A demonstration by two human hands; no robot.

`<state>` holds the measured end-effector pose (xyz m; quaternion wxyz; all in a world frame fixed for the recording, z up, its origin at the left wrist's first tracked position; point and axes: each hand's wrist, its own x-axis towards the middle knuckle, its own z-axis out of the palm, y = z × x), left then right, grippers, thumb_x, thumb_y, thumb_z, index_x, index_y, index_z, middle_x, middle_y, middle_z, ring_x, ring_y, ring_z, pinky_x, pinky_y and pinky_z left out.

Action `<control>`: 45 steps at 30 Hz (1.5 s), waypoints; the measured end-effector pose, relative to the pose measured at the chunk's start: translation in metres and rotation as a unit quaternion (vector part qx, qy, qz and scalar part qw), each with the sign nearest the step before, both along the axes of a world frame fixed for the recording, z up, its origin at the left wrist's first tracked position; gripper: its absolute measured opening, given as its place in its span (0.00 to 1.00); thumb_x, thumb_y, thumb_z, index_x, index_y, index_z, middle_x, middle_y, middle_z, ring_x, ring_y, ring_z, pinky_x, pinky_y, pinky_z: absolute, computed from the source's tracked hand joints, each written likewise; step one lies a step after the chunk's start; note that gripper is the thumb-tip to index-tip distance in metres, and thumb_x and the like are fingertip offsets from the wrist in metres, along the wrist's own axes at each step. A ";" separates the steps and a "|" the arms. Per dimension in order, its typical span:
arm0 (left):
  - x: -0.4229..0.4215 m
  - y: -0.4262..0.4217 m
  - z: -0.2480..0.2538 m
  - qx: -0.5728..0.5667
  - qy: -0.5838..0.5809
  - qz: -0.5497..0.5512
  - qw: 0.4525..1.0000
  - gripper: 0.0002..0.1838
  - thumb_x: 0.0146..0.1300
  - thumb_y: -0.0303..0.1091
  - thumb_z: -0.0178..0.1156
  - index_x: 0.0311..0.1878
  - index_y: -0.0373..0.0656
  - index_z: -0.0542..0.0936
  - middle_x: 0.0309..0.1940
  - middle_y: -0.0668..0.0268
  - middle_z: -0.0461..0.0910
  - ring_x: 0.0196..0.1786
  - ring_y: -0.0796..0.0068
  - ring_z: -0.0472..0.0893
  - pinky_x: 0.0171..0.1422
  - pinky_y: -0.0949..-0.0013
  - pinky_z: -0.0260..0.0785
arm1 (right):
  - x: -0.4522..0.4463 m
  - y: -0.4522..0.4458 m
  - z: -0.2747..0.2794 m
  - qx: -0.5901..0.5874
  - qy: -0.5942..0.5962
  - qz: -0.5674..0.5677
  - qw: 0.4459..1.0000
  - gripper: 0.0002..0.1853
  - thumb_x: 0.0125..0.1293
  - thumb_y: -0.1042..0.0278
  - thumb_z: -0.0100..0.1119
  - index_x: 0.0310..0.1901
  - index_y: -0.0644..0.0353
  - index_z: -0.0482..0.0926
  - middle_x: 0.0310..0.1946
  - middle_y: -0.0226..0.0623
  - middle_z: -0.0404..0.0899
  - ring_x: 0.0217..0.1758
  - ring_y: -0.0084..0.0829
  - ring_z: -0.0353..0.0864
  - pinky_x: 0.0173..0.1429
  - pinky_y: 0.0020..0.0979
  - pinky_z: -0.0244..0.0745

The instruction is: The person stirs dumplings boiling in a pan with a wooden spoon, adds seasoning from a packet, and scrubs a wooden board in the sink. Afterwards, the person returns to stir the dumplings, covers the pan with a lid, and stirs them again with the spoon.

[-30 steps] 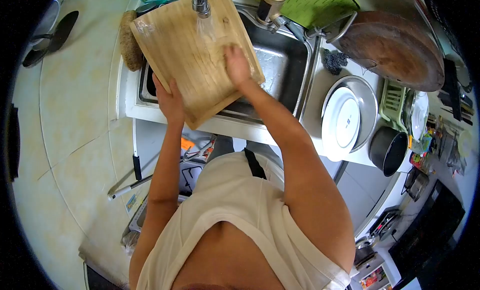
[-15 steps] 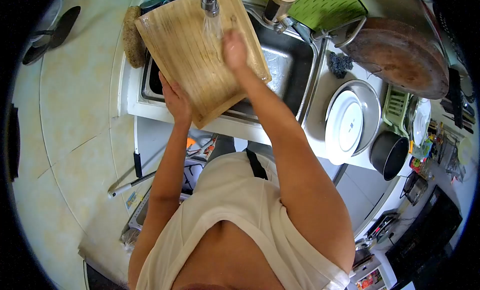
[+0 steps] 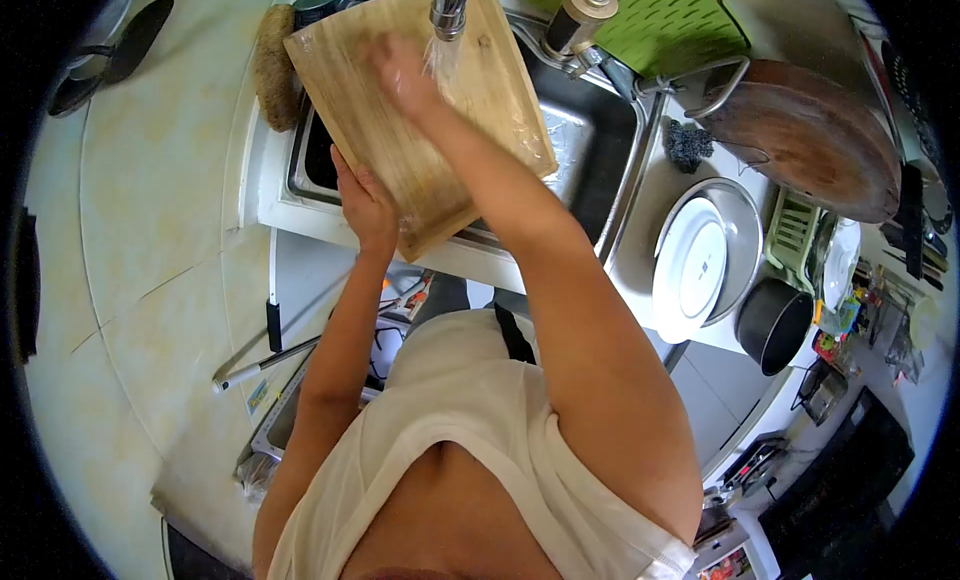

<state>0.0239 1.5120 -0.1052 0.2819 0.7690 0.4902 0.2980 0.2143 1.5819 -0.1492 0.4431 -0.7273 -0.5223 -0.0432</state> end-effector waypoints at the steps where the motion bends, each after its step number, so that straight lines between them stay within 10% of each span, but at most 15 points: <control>1: 0.000 0.000 -0.001 -0.011 -0.005 0.004 1.000 0.29 0.74 0.42 0.44 0.74 0.43 0.54 0.45 0.47 0.73 0.44 0.47 0.75 0.49 0.53 0.68 | 0.021 0.012 -0.008 -0.031 0.069 -0.060 0.995 0.13 0.65 0.63 0.52 0.46 0.61 0.75 0.42 0.45 0.73 0.47 0.47 0.73 0.52 0.41 0.70; 2: -0.001 0.000 -0.002 -0.022 -0.010 0.007 1.000 0.29 0.74 0.42 0.44 0.74 0.43 0.55 0.46 0.47 0.73 0.44 0.47 0.75 0.49 0.53 0.68 | 0.044 0.021 -0.015 -0.063 0.137 -0.120 0.981 0.13 0.66 0.59 0.52 0.43 0.59 0.74 0.44 0.46 0.73 0.48 0.46 0.72 0.52 0.43 0.69; 3: -0.001 0.000 -0.002 -0.020 -0.015 0.007 1.000 0.29 0.74 0.41 0.44 0.74 0.42 0.55 0.48 0.47 0.73 0.46 0.47 0.75 0.51 0.53 0.68 | 0.070 0.028 -0.052 0.105 0.446 -0.071 0.886 0.14 0.65 0.57 0.52 0.44 0.58 0.75 0.44 0.47 0.74 0.48 0.46 0.73 0.52 0.43 0.69; 4: -0.001 0.000 -0.003 -0.019 -0.020 0.006 1.000 0.28 0.74 0.40 0.44 0.74 0.42 0.55 0.50 0.46 0.73 0.48 0.46 0.75 0.53 0.54 0.67 | 0.090 0.024 -0.088 0.258 0.693 -0.012 0.672 0.16 0.65 0.54 0.52 0.45 0.58 0.75 0.45 0.47 0.75 0.48 0.46 0.75 0.52 0.44 0.69; 5: -0.001 0.001 -0.004 -0.018 -0.026 0.006 0.999 0.28 0.74 0.40 0.44 0.73 0.41 0.56 0.52 0.45 0.72 0.50 0.46 0.74 0.54 0.55 0.67 | 0.094 -0.005 -0.071 0.075 0.521 -0.093 0.845 0.18 0.67 0.54 0.51 0.46 0.61 0.75 0.44 0.51 0.76 0.49 0.49 0.74 0.53 0.42 0.69; 7: -0.001 0.004 -0.007 -0.014 -0.049 -0.002 0.999 0.28 0.74 0.38 0.43 0.73 0.39 0.56 0.59 0.46 0.69 0.58 0.48 0.72 0.61 0.58 0.64 | 0.086 -0.064 -0.035 -0.059 0.229 -0.159 0.959 0.21 0.68 0.52 0.50 0.46 0.65 0.75 0.43 0.54 0.77 0.50 0.51 0.75 0.53 0.42 0.69; 12: -0.003 0.014 -0.019 -0.143 -0.166 -0.019 0.976 0.29 0.76 0.41 0.41 0.74 0.37 0.53 0.72 0.50 0.58 0.70 0.58 0.64 0.72 0.65 0.54 | -0.006 -0.132 -0.010 -0.133 0.314 -0.295 0.892 0.19 0.72 0.56 0.46 0.48 0.66 0.74 0.39 0.58 0.74 0.48 0.54 0.75 0.53 0.47 0.68; 14: -0.001 0.010 -0.017 -0.163 -0.178 -0.020 0.970 0.29 0.76 0.41 0.41 0.74 0.37 0.52 0.72 0.52 0.57 0.70 0.61 0.64 0.72 0.65 0.54 | -0.047 -0.154 -0.053 -0.131 -0.031 -0.167 0.977 0.16 0.72 0.58 0.48 0.51 0.59 0.76 0.38 0.49 0.75 0.39 0.44 0.74 0.44 0.40 0.71; 16: 0.004 0.006 -0.006 -0.179 -0.191 -0.008 0.965 0.28 0.75 0.37 0.42 0.73 0.35 0.54 0.72 0.50 0.58 0.71 0.57 0.62 0.73 0.64 0.53 | -0.093 -0.153 -0.012 -0.130 0.401 -0.087 0.903 0.11 0.67 0.70 0.54 0.49 0.55 0.78 0.37 0.44 0.74 0.40 0.41 0.75 0.42 0.37 0.72; 22: 0.006 0.004 -0.002 -0.114 -0.182 -0.051 0.975 0.28 0.74 0.35 0.44 0.72 0.32 0.54 0.71 0.47 0.59 0.71 0.55 0.62 0.73 0.63 0.53 | -0.086 -0.201 0.017 -0.139 0.108 0.215 0.961 0.13 0.52 0.79 0.58 0.41 0.55 0.77 0.41 0.38 0.76 0.45 0.45 0.77 0.48 0.39 0.75; 26: 0.011 -0.004 0.009 -0.085 -0.157 -0.048 0.983 0.29 0.74 0.37 0.45 0.72 0.32 0.54 0.70 0.47 0.59 0.71 0.55 0.63 0.73 0.63 0.54 | -0.025 -0.221 -0.014 -0.252 0.109 0.184 0.944 0.12 0.57 0.74 0.55 0.43 0.52 0.79 0.44 0.38 0.78 0.49 0.42 0.79 0.50 0.36 0.76; 28: 0.010 -0.003 0.007 -0.109 -0.179 -0.050 0.976 0.29 0.74 0.38 0.45 0.72 0.32 0.54 0.70 0.47 0.59 0.71 0.54 0.63 0.73 0.63 0.54 | 0.004 -0.235 -0.056 -0.209 -0.074 0.049 0.974 0.11 0.58 0.70 0.55 0.43 0.51 0.78 0.44 0.38 0.80 0.49 0.41 0.81 0.49 0.36 0.78; 31: 0.013 -0.004 0.004 -0.103 -0.176 -0.051 0.978 0.29 0.74 0.38 0.45 0.72 0.33 0.54 0.70 0.47 0.60 0.71 0.54 0.62 0.73 0.63 0.54 | 0.035 -0.243 -0.043 -0.432 -0.048 -0.044 0.900 0.10 0.57 0.69 0.57 0.42 0.54 0.75 0.43 0.38 0.81 0.40 0.42 0.84 0.43 0.41 0.80; 40: 0.013 -0.011 0.002 -0.071 -0.160 -0.051 0.983 0.29 0.74 0.38 0.45 0.73 0.34 0.55 0.71 0.49 0.60 0.71 0.56 0.63 0.73 0.64 0.53 | 0.002 -0.220 -0.061 -0.478 0.090 -0.263 0.833 0.08 0.59 0.69 0.56 0.39 0.59 0.80 0.37 0.46 0.83 0.38 0.45 0.85 0.41 0.43 0.80; 45: 0.016 -0.012 0.009 -0.105 -0.178 -0.046 0.977 0.28 0.74 0.37 0.46 0.72 0.34 0.57 0.70 0.48 0.61 0.71 0.55 0.63 0.73 0.63 0.55 | -0.058 -0.204 -0.040 -0.437 0.146 -0.150 0.875 0.08 0.55 0.68 0.56 0.32 0.61 0.83 0.31 0.48 0.83 0.37 0.46 0.84 0.40 0.44 0.79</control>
